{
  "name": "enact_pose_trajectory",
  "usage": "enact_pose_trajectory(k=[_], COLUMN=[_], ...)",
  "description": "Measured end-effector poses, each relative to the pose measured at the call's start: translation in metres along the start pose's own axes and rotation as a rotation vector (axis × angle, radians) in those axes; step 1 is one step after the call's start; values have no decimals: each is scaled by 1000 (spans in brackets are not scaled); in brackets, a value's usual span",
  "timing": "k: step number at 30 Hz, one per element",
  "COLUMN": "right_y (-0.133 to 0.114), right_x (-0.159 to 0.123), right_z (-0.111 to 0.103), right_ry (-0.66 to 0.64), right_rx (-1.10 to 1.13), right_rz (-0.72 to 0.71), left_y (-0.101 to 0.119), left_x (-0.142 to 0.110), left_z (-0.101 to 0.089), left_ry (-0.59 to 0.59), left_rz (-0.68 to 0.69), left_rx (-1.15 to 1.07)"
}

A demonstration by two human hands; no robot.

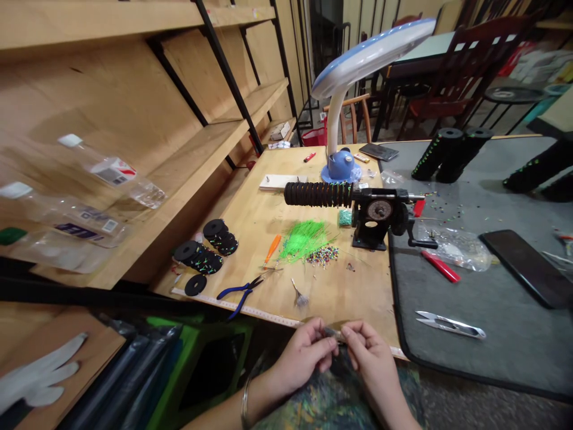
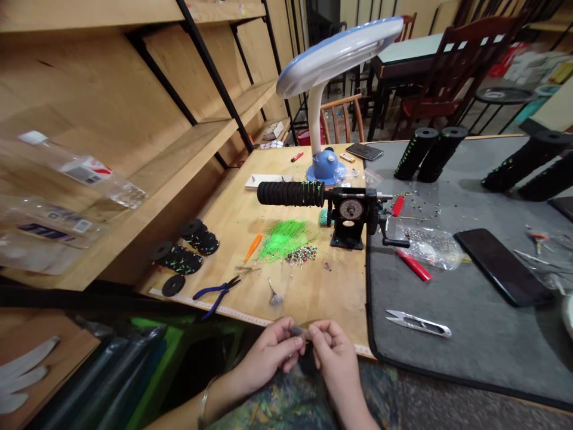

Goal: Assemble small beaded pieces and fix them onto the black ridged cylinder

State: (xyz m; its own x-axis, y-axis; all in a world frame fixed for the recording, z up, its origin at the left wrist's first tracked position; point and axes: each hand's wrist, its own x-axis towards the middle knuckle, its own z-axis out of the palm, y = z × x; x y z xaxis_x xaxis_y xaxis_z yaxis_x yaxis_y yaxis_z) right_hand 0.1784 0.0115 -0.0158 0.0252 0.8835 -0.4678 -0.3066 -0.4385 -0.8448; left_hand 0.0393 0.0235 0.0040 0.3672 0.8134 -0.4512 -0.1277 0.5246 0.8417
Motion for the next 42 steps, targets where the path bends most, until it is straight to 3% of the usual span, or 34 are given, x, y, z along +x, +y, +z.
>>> enact_pose_trajectory(k=[14, 26, 42], right_y=[-2, 9, 7], right_x=[-3, -3, -8], right_z=[4, 7, 8], right_ry=[-70, -53, -80], right_rx=[6, 1, -54], right_rz=[22, -3, 25], left_y=[7, 4, 2], left_x=[-2, -2, -3], left_z=[3, 6, 4], left_ry=[-53, 52, 80], left_rz=[25, 48, 107], left_rx=[8, 30, 68])
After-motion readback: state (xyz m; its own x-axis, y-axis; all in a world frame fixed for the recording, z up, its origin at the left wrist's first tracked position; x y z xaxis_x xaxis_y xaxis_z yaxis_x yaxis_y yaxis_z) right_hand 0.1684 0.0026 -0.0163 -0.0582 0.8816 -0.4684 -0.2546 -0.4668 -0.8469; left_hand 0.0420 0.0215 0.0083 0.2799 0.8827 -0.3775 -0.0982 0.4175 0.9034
